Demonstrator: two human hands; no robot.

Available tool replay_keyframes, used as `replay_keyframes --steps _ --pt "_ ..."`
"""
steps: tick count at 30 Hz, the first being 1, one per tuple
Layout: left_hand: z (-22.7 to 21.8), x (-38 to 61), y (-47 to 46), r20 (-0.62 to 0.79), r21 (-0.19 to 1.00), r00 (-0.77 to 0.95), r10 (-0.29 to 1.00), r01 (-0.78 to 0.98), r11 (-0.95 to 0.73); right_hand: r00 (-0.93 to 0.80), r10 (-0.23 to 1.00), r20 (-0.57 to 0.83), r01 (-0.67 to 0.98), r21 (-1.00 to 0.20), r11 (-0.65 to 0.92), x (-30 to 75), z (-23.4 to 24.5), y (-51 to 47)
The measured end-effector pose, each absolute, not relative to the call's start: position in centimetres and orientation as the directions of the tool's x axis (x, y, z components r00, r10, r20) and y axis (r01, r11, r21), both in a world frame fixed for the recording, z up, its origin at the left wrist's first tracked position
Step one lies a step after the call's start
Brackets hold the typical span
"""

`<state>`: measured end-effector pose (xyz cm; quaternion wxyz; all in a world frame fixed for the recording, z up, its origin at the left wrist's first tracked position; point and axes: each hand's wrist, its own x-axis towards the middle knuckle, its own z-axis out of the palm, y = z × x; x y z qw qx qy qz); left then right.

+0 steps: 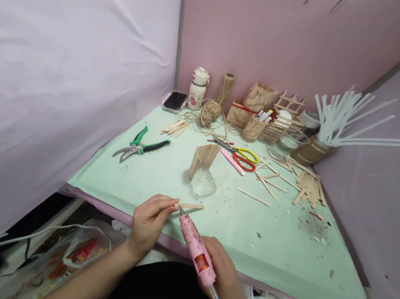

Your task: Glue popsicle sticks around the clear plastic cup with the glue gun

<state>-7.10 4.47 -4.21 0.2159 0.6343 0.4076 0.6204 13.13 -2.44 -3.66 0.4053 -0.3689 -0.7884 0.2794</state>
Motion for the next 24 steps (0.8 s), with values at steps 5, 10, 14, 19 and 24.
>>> replay_keyframes --steps 5,10,14,19,24 --pt "-4.25 -7.15 4.44 0.611 0.778 -0.095 0.786 0.259 -0.573 -0.415 0.805 0.423 0.359 -0.737 0.572 13.04 -3.68 -2.31" --pt "-4.44 -7.25 4.35 0.61 0.776 -0.089 0.788 0.272 -0.57 -0.41 0.816 0.408 0.368 -0.744 0.557 12.94 -3.51 -2.33" --pt "-4.45 -7.23 4.31 0.613 0.771 -0.09 0.785 0.284 -0.57 -0.416 0.814 0.406 0.375 -0.739 0.56 12.92 -3.45 -2.38" --pt "-4.44 -7.15 4.33 0.615 0.769 -0.094 0.783 0.29 -0.57 -0.416 0.824 0.385 0.379 -0.75 0.542 13.02 -3.59 -2.25" --pt "-4.35 -7.06 4.4 0.625 0.764 -0.113 0.773 0.295 -0.575 -0.371 0.858 0.356 0.415 -0.763 0.496 13.3 -3.86 -2.38"
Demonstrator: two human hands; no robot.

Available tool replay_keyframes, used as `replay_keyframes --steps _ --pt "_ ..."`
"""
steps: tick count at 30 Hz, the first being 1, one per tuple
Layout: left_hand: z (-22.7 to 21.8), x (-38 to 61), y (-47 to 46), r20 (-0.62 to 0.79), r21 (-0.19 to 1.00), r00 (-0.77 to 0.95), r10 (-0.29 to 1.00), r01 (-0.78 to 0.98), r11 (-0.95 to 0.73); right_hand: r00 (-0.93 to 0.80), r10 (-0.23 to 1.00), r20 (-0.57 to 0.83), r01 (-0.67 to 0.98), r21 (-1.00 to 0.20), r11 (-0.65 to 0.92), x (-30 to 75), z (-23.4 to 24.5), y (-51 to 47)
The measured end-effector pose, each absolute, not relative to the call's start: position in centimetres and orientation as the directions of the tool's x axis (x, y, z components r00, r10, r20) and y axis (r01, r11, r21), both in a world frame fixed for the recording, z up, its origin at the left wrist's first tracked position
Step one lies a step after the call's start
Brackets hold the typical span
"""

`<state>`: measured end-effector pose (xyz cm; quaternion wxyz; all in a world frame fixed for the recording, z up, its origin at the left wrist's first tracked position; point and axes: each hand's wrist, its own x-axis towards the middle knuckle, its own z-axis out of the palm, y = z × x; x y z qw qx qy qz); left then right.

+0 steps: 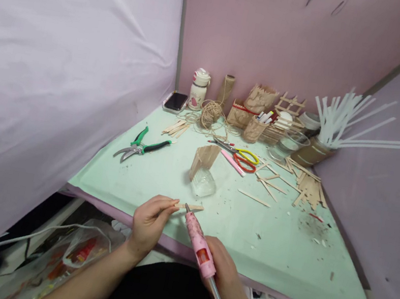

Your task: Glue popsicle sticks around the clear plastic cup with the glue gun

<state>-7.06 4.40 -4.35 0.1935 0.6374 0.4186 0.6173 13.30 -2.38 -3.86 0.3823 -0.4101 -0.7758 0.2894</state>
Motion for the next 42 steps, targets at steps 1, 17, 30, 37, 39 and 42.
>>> replay_keyframes --steps 1,17,30,37,39,42 --pt "-4.33 -7.06 4.42 0.625 0.763 -0.109 0.773 0.295 -0.575 -0.366 0.862 0.351 0.419 -0.765 0.489 13.35 -3.89 -2.43" --pt "-3.93 -6.84 4.34 0.603 0.783 -0.124 0.788 0.281 -0.555 -0.343 0.856 0.387 0.386 -0.773 0.504 12.98 -3.7 -2.61" --pt "-3.97 -6.85 4.35 0.622 0.767 -0.112 0.775 0.286 -0.574 -0.397 0.829 0.394 0.349 -0.77 0.534 12.97 -3.81 -2.44" --pt "-3.62 -6.76 4.24 0.62 0.765 -0.114 0.776 0.306 -0.566 -0.405 0.822 0.402 0.367 -0.751 0.548 12.99 -3.92 -2.34" --pt "-3.59 -6.77 4.24 0.621 0.762 -0.107 0.776 0.31 -0.568 -0.403 0.816 0.413 0.368 -0.743 0.558 12.97 -3.8 -2.34" --pt "-3.64 -6.75 4.23 0.617 0.766 -0.111 0.779 0.313 -0.562 -0.403 0.815 0.416 0.371 -0.74 0.561 12.98 -3.78 -2.33"
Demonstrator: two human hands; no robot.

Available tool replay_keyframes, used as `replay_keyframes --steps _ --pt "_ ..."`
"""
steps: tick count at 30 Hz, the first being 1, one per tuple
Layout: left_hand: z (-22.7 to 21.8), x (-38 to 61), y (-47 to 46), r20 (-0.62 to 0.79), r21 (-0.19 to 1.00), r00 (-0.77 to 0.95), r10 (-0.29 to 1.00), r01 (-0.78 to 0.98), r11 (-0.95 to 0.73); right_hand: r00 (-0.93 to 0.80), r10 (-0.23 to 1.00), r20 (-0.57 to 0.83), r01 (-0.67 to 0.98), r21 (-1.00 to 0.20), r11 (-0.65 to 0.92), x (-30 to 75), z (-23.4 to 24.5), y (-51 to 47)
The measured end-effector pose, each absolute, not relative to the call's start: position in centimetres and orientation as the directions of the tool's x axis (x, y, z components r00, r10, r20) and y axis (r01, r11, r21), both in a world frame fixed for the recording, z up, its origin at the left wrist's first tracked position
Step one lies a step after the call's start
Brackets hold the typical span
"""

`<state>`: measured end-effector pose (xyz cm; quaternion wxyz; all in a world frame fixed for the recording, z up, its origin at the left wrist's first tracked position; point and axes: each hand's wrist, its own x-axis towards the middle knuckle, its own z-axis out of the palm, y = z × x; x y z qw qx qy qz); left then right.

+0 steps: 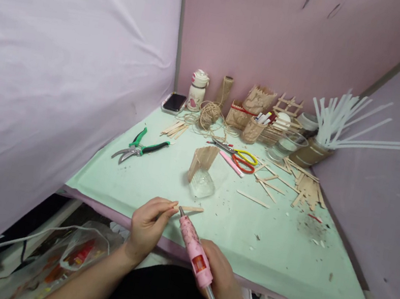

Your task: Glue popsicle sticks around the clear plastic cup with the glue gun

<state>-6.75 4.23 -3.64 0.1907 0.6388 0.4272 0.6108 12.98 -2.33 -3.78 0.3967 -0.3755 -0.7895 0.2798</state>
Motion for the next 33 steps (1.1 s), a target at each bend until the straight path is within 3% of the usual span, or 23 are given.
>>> replay_keyframes --steps 22,33 --pt "-4.15 -6.87 4.22 0.627 0.759 -0.115 0.771 0.315 -0.57 -0.398 0.822 0.408 0.395 -0.732 0.554 13.25 -4.12 -2.39" --pt "-4.14 -6.92 4.22 0.644 0.74 -0.118 0.756 0.346 -0.577 -0.359 0.894 0.269 0.454 -0.786 0.419 13.85 -3.65 -2.71"
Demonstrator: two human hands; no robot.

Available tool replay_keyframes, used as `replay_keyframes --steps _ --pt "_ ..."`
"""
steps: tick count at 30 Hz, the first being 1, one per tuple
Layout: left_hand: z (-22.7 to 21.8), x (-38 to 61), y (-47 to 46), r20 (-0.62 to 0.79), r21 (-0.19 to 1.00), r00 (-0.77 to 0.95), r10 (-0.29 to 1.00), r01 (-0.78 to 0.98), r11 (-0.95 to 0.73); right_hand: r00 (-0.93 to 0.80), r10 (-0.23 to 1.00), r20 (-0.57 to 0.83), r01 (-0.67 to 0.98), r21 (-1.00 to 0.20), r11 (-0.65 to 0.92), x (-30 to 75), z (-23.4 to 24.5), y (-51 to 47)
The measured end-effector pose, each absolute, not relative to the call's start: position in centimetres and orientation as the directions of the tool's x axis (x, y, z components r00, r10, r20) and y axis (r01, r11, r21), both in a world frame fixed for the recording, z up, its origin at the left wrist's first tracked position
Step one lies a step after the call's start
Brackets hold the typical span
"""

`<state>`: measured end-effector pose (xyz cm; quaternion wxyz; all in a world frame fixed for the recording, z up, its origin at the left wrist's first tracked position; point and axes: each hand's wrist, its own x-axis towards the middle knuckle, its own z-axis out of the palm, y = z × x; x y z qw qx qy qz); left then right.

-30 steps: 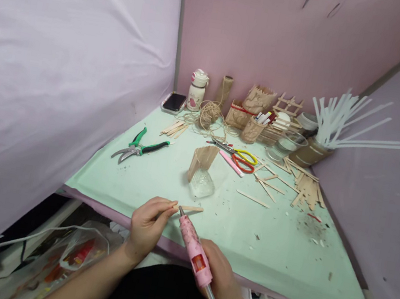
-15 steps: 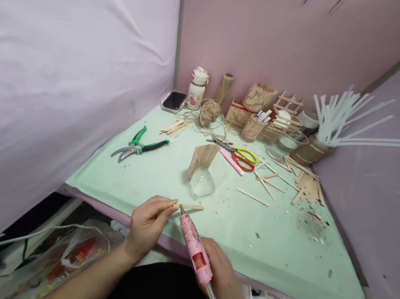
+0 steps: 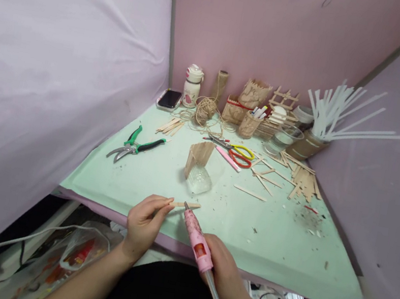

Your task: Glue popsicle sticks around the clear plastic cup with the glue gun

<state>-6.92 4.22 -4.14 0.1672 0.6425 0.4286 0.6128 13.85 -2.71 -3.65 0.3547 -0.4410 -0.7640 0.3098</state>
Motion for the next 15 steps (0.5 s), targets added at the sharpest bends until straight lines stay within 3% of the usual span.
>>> replay_keyframes --steps 15 --pt "-3.82 -6.86 4.3 0.665 0.718 -0.109 0.739 0.369 -0.591 -0.386 0.89 0.244 0.464 -0.782 0.416 14.49 -3.17 -2.82"
